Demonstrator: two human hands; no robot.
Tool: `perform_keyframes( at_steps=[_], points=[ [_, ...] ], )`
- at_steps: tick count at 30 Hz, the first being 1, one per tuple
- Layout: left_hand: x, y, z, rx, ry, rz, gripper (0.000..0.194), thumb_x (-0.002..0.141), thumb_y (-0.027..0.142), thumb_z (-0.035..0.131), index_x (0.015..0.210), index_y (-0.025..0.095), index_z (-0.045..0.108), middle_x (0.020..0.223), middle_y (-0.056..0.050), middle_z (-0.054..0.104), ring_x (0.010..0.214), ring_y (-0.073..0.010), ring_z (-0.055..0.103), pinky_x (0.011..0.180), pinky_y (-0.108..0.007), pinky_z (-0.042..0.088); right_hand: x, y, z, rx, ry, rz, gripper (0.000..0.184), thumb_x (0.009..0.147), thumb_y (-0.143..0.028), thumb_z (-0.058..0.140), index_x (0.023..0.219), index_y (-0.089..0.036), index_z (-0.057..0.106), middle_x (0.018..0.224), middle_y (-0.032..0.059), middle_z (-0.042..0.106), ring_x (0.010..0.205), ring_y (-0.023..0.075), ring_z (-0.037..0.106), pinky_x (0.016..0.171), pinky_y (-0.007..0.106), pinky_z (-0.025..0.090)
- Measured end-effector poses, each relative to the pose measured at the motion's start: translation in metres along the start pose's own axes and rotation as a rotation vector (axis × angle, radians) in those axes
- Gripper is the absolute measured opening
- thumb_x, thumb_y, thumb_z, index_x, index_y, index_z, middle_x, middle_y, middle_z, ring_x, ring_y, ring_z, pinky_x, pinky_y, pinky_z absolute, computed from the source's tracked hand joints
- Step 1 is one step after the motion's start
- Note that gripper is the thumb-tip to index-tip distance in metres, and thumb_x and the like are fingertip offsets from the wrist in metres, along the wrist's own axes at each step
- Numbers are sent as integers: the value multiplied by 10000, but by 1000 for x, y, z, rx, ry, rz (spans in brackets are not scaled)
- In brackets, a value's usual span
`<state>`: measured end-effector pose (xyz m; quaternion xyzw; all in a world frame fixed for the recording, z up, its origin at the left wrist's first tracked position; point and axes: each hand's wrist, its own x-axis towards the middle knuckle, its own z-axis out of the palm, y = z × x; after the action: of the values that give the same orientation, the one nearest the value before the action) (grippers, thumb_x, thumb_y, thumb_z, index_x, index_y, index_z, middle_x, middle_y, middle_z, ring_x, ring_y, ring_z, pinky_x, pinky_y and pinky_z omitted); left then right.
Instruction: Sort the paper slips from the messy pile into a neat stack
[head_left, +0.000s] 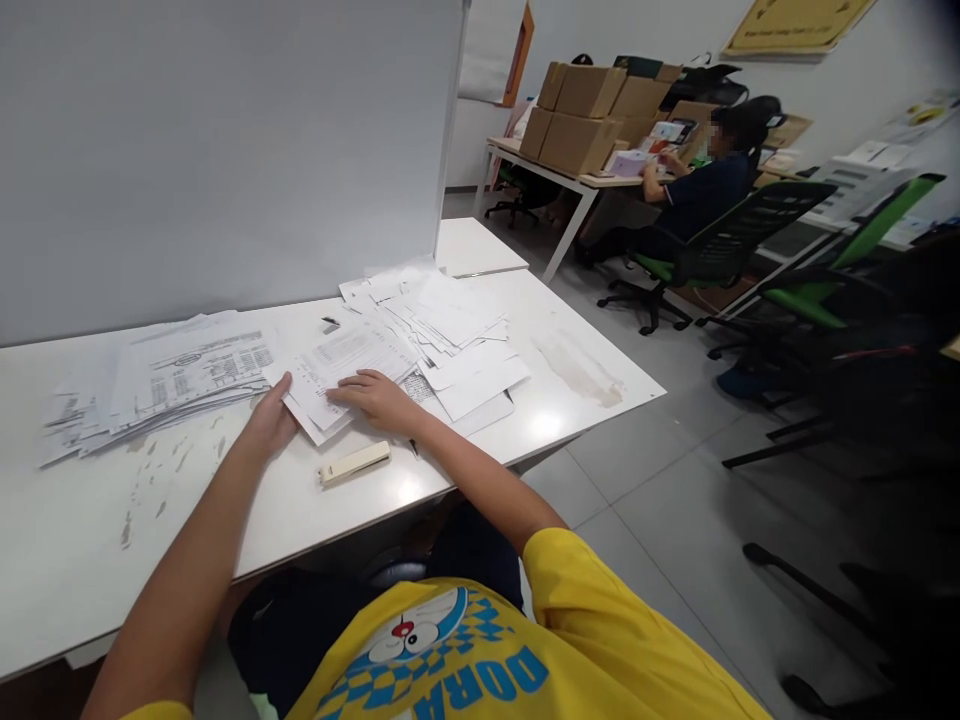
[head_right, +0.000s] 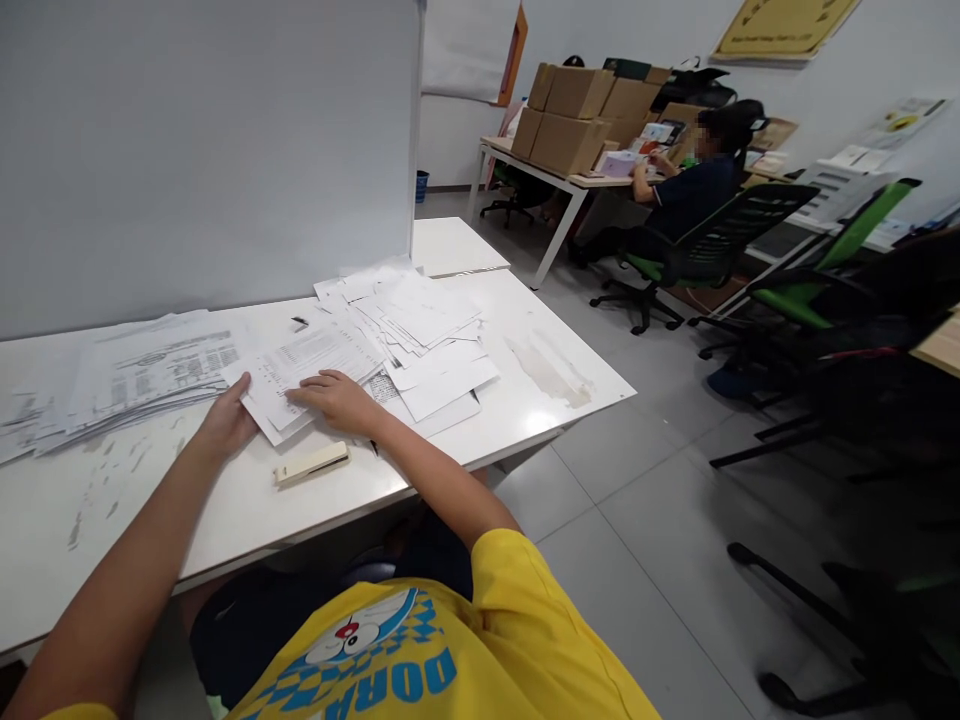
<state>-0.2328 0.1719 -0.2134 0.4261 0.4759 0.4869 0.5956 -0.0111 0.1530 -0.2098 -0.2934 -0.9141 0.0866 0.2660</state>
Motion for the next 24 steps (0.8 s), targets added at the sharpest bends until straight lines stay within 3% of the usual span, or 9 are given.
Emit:
perform_keyframes(
  at_steps=[5,7,10,13,15,18,21,24],
  points=[
    [-10,0,6,6,-5,31,566,708,411,770,1213,200,626,1169,-151,704,1200,-363,615,1029,-526,524,-2,-3,1,97,-76,-72,641,818,30,398,1391,-215,551,1401,73,608,1354,206,503,1169,441,339],
    [-13,4,4,16,12,87,600,656,398,813,1195,203,635,1173,-147,703,1196,-370,612,1019,-523,528,-4,-4,-2,157,-35,-71,633,828,1,385,1395,-229,542,1401,56,609,1337,207,515,1165,449,349],
    [-15,11,-3,47,44,221,643,609,420,841,1180,202,640,1188,-141,695,1207,-372,599,1017,-515,527,-8,-6,-9,152,229,75,603,884,-63,333,1441,-244,471,1435,54,573,1370,204,478,1174,469,343],
    [-16,15,-12,54,71,319,613,594,441,838,1129,200,658,1161,-122,699,1222,-356,590,1036,-498,515,-13,-5,-15,102,557,330,558,963,-230,349,1519,-225,311,1557,96,409,1473,227,331,1190,483,319],
    [-15,16,-19,78,93,351,573,558,446,850,1051,208,678,1100,-101,712,1192,-350,606,1038,-500,513,-14,-1,-15,145,642,464,635,960,-348,427,1543,-216,213,1597,123,324,1493,258,284,1183,495,323],
    [-11,11,-25,158,197,441,500,527,446,860,925,200,685,1003,-81,721,1107,-341,642,1017,-499,523,-13,8,-8,336,582,552,712,914,-377,507,1526,-189,197,1528,151,421,1410,278,411,1112,470,415],
    [-6,2,-24,188,387,541,445,585,471,817,883,176,669,955,-85,713,1025,-311,663,972,-469,543,-10,16,0,455,473,565,550,884,-273,468,1417,-176,372,1316,120,611,1207,259,577,1005,421,493],
    [-1,-4,-18,169,471,560,426,659,502,739,902,167,638,957,-89,705,970,-273,670,945,-439,547,-7,19,3,418,387,604,354,854,-211,406,1178,-207,546,1100,72,685,1024,252,625,921,414,518]
  ],
)
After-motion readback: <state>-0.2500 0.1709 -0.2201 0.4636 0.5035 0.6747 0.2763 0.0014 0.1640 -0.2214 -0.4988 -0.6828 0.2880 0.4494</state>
